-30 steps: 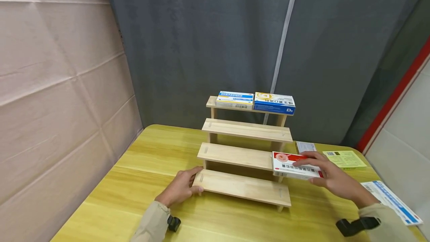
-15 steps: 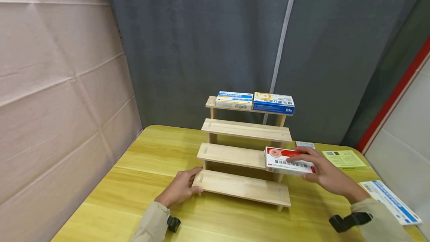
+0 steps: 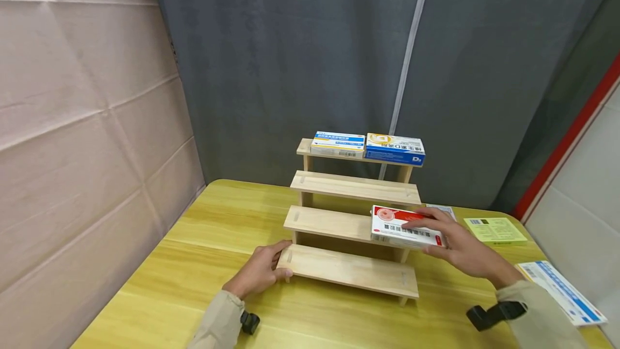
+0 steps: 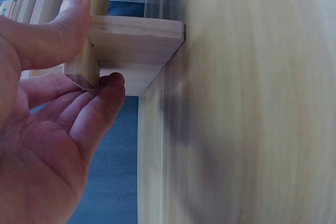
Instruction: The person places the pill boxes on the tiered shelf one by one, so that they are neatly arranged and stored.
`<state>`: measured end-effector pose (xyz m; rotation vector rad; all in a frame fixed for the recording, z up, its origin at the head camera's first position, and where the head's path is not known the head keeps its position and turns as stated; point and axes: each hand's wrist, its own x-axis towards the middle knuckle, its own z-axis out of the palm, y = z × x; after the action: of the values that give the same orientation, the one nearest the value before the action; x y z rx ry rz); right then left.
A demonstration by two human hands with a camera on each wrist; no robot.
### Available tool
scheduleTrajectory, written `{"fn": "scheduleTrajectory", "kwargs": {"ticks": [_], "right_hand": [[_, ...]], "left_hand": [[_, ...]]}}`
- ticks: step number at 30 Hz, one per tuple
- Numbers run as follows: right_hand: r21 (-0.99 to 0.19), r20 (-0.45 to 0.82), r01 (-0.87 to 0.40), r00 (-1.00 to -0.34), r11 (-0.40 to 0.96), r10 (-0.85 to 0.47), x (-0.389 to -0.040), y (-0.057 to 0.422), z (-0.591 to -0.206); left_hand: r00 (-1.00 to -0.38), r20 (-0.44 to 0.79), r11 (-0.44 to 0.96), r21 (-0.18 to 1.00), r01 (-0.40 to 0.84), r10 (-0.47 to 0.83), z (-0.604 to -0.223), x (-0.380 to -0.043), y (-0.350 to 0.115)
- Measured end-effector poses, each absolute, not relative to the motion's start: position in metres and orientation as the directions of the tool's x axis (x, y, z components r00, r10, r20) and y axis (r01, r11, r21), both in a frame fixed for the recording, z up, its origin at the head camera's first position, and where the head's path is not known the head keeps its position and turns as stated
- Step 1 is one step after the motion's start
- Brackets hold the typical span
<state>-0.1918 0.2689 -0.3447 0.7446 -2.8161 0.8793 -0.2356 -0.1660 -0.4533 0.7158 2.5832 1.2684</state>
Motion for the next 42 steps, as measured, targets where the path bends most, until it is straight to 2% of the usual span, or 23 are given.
{"fn": "scheduleTrajectory", "kwargs": {"ticks": [19, 34, 42], "right_hand": [[-0.495, 0.235, -0.526, -0.847, 0.691, -0.477, -0.198, 0.247, -0.327], [-0.321, 0.290, -0.660, -0.751, 0.679, -0.593, -0.211, 0.220, -0.299], [-0.259, 0.282, -0.646, -0.762, 0.719, -0.583, -0.227, 0.202, -0.291]], "left_hand": [[-0.868, 0.059, 0.535, 0.767, 0.355, 0.492, -0.455, -0.237, -0.167], [-0.867, 0.052, 0.542, 0.762, 0.355, 0.495, -0.455, -0.237, -0.167], [-0.868, 0.065, 0.551, 0.748, 0.370, 0.493, -0.454, -0.237, -0.167]]}}
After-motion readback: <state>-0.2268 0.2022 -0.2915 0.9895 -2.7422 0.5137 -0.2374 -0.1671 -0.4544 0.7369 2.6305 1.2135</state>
